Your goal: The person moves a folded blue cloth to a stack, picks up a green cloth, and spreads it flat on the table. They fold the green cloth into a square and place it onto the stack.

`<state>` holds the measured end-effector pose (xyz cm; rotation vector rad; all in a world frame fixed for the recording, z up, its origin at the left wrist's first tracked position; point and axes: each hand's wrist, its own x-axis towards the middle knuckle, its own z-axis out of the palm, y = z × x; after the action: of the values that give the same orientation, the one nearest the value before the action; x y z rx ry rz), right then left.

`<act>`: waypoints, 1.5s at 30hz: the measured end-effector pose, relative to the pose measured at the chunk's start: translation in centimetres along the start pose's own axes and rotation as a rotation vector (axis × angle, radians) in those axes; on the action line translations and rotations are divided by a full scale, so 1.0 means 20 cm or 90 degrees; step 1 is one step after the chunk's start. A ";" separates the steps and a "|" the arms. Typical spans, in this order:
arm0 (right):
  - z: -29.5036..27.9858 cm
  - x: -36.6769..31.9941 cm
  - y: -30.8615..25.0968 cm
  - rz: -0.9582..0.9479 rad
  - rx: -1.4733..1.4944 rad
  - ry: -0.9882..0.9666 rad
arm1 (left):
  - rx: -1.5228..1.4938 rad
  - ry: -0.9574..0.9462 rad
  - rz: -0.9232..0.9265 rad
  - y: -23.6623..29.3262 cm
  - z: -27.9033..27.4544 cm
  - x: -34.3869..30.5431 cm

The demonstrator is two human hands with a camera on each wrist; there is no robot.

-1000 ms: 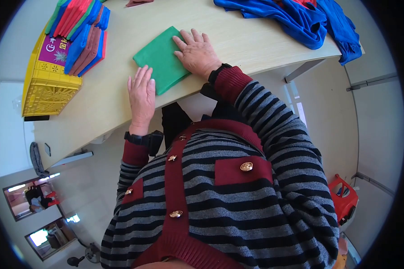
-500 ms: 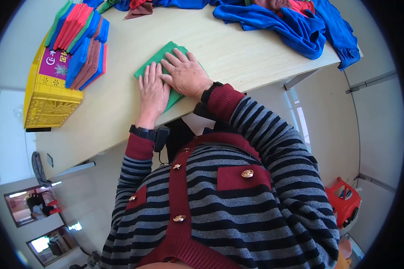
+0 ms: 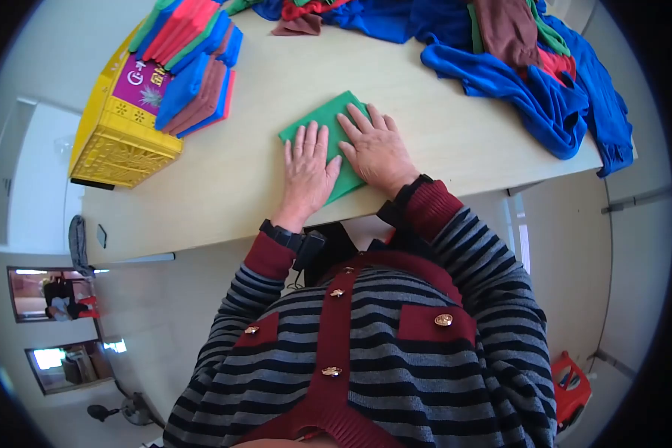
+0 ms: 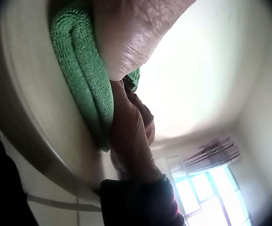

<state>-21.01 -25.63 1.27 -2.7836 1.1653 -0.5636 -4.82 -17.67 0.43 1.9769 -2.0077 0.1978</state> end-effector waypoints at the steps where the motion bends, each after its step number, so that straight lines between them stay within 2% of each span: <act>1: 0.00 0.00 0.00 -0.008 -0.003 0.009 | -0.006 -0.003 0.000 0.00 0.00 -0.01; 8: -0.04 0.00 -0.02 -0.027 -0.013 -0.005 | -0.019 0.026 -0.010 -0.01 -0.02 -0.07; 10: -0.07 0.02 -0.04 -0.067 -0.063 0.001 | -0.023 0.003 -0.006 -0.02 -0.03 -0.08; 13: -0.10 0.11 -0.08 -0.106 -0.133 -0.004 | -0.023 0.043 -0.035 -0.02 -0.07 -0.03; 16: -0.05 0.17 -0.12 -0.087 0.052 0.007 | -0.018 0.041 -0.052 -0.05 -0.03 -0.02; 31: 0.10 0.15 -0.07 -0.096 0.019 0.024 | -0.020 -0.021 -0.078 -0.08 0.03 0.02; 33: 0.07 0.14 -0.07 -0.087 0.031 -0.011 | -0.024 -0.032 -0.080 -0.06 0.02 -0.05; 35: 0.02 0.11 -0.10 -0.093 0.044 -0.037 | -0.021 0.013 -0.077 -0.06 0.00 -0.10; 38: -0.01 0.04 -0.17 -0.112 0.099 0.014 | -0.034 0.036 -0.069 0.01 -0.04 -0.20; 45: 0.03 0.03 -0.08 -0.117 0.022 -0.051 | -0.038 0.025 -0.021 0.10 -0.13 -0.32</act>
<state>-19.39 -25.03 1.27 -2.8725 0.8830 -0.4759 -6.52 -10.73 1.06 1.9533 -1.9323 0.1661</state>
